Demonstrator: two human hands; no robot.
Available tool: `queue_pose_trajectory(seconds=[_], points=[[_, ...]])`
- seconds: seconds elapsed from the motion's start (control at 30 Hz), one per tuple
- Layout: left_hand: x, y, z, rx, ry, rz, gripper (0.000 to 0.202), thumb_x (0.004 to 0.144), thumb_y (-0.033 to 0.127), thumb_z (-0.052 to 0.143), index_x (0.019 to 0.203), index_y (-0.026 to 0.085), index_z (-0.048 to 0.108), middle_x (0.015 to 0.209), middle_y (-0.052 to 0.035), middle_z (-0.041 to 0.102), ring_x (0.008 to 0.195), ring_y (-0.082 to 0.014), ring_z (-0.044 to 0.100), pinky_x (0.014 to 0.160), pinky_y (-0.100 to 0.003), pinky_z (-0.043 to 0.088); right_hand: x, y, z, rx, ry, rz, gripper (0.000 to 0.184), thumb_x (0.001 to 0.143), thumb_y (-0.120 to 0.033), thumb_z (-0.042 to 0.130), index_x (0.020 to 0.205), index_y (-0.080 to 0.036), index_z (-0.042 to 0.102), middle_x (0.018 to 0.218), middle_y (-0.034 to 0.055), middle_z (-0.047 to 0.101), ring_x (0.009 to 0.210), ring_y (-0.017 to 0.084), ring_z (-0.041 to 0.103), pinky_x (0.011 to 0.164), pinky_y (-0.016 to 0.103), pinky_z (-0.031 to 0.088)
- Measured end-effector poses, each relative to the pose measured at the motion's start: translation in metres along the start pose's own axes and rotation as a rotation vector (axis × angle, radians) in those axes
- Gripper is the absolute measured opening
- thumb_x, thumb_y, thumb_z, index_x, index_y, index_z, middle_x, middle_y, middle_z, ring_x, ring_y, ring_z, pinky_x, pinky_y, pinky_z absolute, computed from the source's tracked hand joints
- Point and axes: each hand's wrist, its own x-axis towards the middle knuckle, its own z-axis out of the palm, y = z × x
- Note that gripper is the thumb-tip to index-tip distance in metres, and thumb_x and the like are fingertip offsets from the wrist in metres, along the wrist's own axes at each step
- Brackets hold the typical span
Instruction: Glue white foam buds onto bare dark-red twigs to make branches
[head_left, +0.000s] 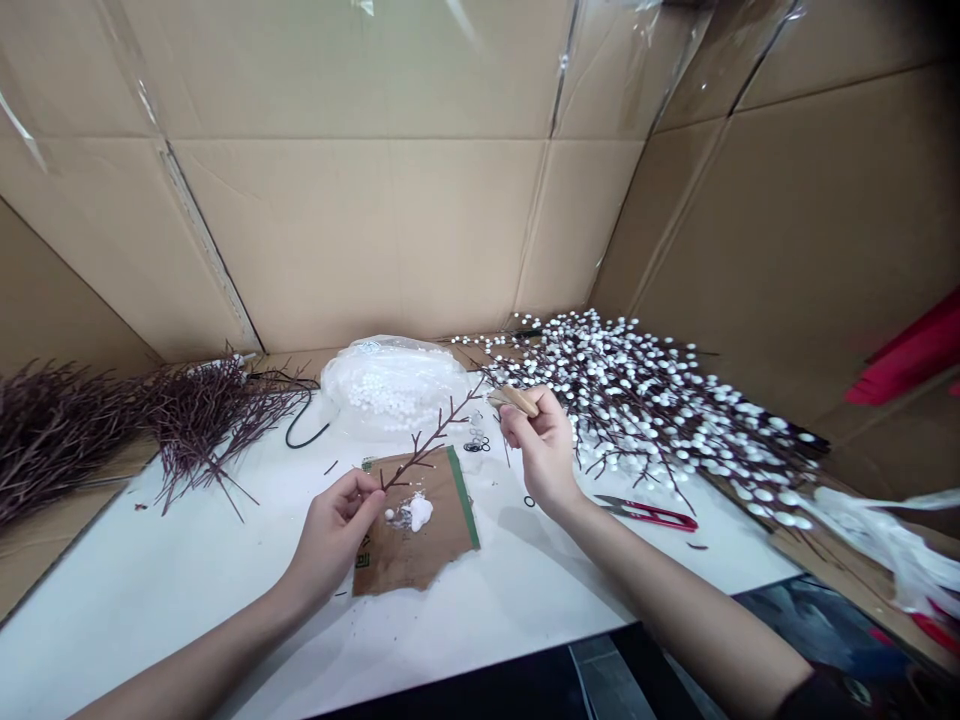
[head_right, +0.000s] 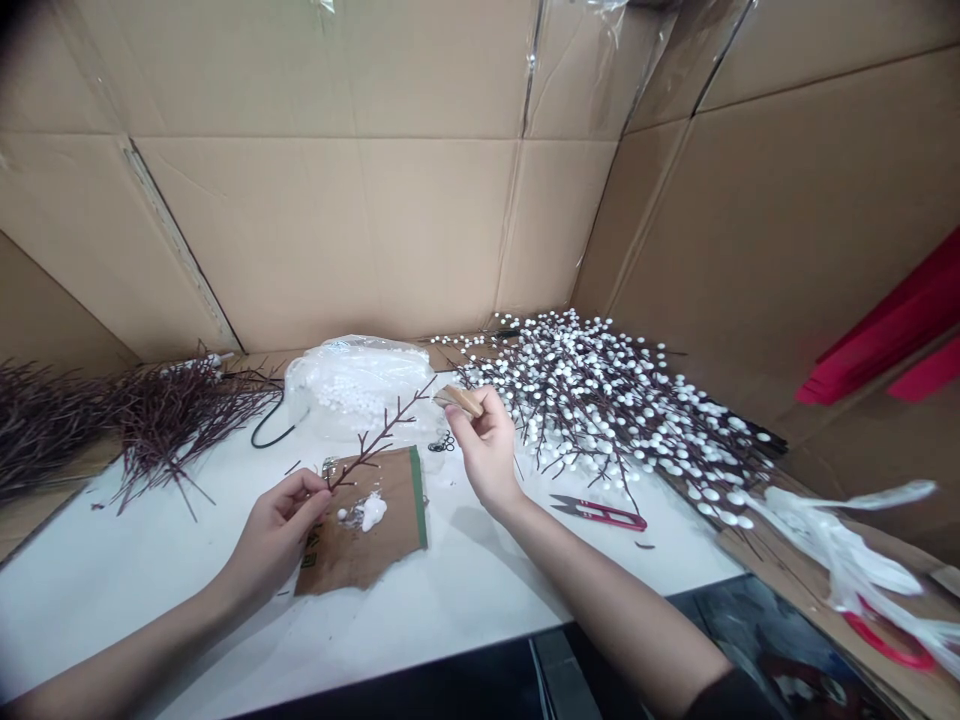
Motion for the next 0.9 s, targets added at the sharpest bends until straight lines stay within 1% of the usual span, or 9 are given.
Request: queue_pose_trajectory(seconds=[0.1,0.37,0.47,0.53,0.6,0.7,0.73,0.8,0.9], points=[[0.0,-0.001,0.0,-0.008,0.004,0.003,0.017,0.083,0.032,0.053,0.074,0.019,0.052,0.061,0.0046,0.048,0.056,-0.0094,0.039,0.051,-0.019,0.028,0.001,0.001,0.0,-0.02,0.014,0.017,0.024,0.083,-0.021,0.058,0.07,-0.021,0.038,0.058,-0.0071,0.034,0.049,0.008,0.031,0.048,0.023,0.023],[0.0,0.003,0.0,-0.01,0.022,0.038,0.018,0.083,0.032,0.054,0.071,0.018,0.051,0.062,0.0047,0.044,0.059,-0.0094,0.039,0.054,-0.019,0.03,0.003,0.002,0.0,-0.05,0.033,0.057,0.026,0.082,-0.023,0.058,0.068,-0.021,0.035,0.057,-0.0075,0.033,0.048,0.008,0.031,0.047,0.023,0.022],[0.0,0.004,0.0,-0.022,0.031,0.031,0.017,0.082,0.032,0.055,0.072,0.018,0.052,0.061,0.0044,0.044,0.057,-0.0093,0.038,0.051,-0.019,0.029,0.002,0.002,-0.001,-0.059,0.031,0.073,0.026,0.082,-0.023,0.057,0.068,-0.021,0.035,0.057,-0.0075,0.034,0.049,0.008,0.032,0.047,0.022,0.023],[0.001,0.004,0.001,-0.034,0.036,0.011,0.019,0.082,0.033,0.055,0.072,0.018,0.052,0.06,0.0048,0.043,0.054,-0.0084,0.035,0.047,-0.018,0.025,0.003,0.002,-0.001,-0.08,0.006,0.108,0.023,0.081,-0.023,0.056,0.069,-0.022,0.037,0.055,-0.0076,0.036,0.048,0.008,0.034,0.048,0.022,0.025],[0.003,0.003,0.0,-0.044,0.036,-0.012,0.02,0.082,0.035,0.055,0.072,0.018,0.052,0.059,0.0054,0.04,0.051,-0.0074,0.031,0.044,-0.018,0.021,0.003,0.002,0.0,-0.125,-0.065,0.16,0.018,0.079,-0.021,0.056,0.071,-0.021,0.04,0.057,-0.0065,0.042,0.05,0.009,0.038,0.049,0.022,0.028],[0.004,0.002,-0.001,-0.067,0.038,-0.049,0.022,0.083,0.038,0.053,0.074,0.018,0.052,0.058,0.0059,0.038,0.048,-0.0064,0.027,0.042,-0.018,0.018,0.003,0.003,0.003,-0.268,-0.264,0.211,0.01,0.075,-0.022,0.059,0.071,-0.019,0.05,0.07,-0.0016,0.054,0.062,0.012,0.047,0.057,0.025,0.034],[0.004,0.002,-0.001,-0.081,0.039,-0.061,0.022,0.083,0.038,0.053,0.074,0.018,0.053,0.058,0.006,0.038,0.048,-0.0063,0.026,0.041,-0.018,0.018,0.003,0.003,0.004,-0.329,-0.334,0.213,0.008,0.074,-0.022,0.06,0.071,-0.018,0.053,0.073,-0.0004,0.056,0.066,0.013,0.048,0.06,0.026,0.035],[0.005,0.003,-0.002,-0.11,0.04,-0.074,0.022,0.082,0.039,0.053,0.074,0.018,0.052,0.058,0.006,0.039,0.047,-0.0063,0.026,0.041,-0.018,0.018,0.001,0.006,0.005,-0.436,-0.459,0.217,0.006,0.072,-0.022,0.061,0.071,-0.018,0.058,0.071,-0.0002,0.057,0.069,0.015,0.049,0.065,0.027,0.035],[0.005,0.004,-0.001,-0.135,0.043,-0.085,0.023,0.082,0.039,0.054,0.073,0.018,0.052,0.057,0.0063,0.037,0.047,-0.0062,0.025,0.04,-0.017,0.018,-0.003,0.013,0.005,-0.499,-0.601,0.245,0.004,0.073,-0.021,0.062,0.073,-0.017,0.059,0.07,-0.0009,0.056,0.071,0.015,0.049,0.068,0.027,0.036]])
